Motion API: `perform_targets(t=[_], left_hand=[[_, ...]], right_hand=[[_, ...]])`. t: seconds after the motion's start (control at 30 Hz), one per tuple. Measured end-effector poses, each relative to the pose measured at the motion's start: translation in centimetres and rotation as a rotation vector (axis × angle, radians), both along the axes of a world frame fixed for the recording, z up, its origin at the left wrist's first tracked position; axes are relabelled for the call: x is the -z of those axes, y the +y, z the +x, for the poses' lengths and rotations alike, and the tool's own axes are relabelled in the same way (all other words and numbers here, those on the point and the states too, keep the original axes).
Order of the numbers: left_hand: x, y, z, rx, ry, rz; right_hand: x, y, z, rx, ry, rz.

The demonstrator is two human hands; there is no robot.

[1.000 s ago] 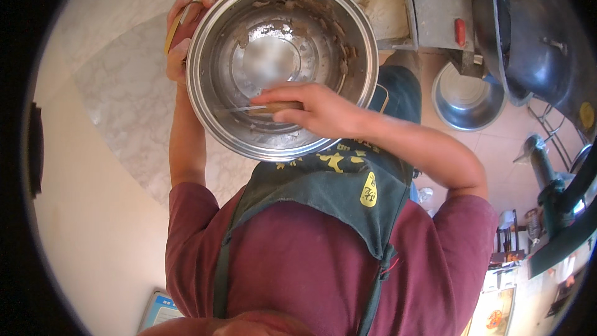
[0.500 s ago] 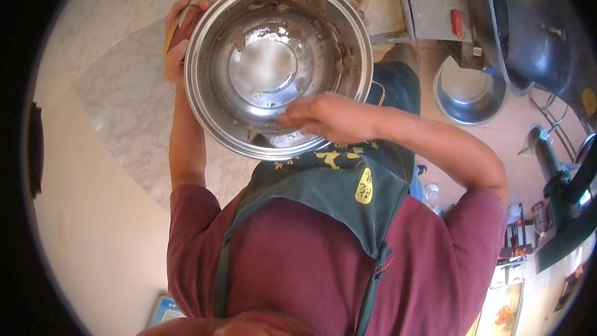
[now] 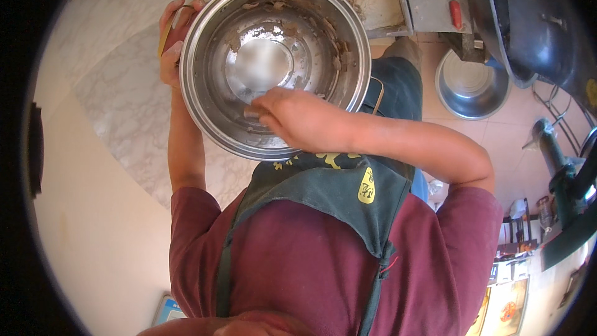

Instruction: The person scrapes dough residue from a metal mixing bowl using a scraper, pours water into the bowl to rinse it, and then carries the bowl to a floor-level storage area.

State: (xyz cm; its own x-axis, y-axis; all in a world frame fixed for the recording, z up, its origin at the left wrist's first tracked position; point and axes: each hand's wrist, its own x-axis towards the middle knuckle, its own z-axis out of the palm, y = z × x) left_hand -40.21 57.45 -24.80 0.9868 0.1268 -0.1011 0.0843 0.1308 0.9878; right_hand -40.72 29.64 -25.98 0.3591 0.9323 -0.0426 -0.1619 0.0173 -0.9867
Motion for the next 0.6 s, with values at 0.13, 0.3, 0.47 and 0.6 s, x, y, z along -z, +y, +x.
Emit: perform_targets(t=[0.13, 0.3, 0.47, 0.6], left_hand=[[-0.3, 0.0, 0.2, 0.002, 0.03, 0.031], [-0.4, -0.7, 0.3, -0.017, 0.02, -0.011], [-0.3, -0.5, 0.3, 0.02, 0.008, -0.041], [-0.7, -1.0, -0.1, -0.002, 0.031, -0.023]], right_hand=[[1.6, -1.7, 1.0, -0.323, -0.142, -0.113], [-0.2, -1.7, 0.7, -0.073, -0.08, 0.125], [2.5, -0.8, -0.7, -0.226, -0.279, -0.098], [0.3, -0.8, 0.0, -0.24, -0.196, -0.039]])
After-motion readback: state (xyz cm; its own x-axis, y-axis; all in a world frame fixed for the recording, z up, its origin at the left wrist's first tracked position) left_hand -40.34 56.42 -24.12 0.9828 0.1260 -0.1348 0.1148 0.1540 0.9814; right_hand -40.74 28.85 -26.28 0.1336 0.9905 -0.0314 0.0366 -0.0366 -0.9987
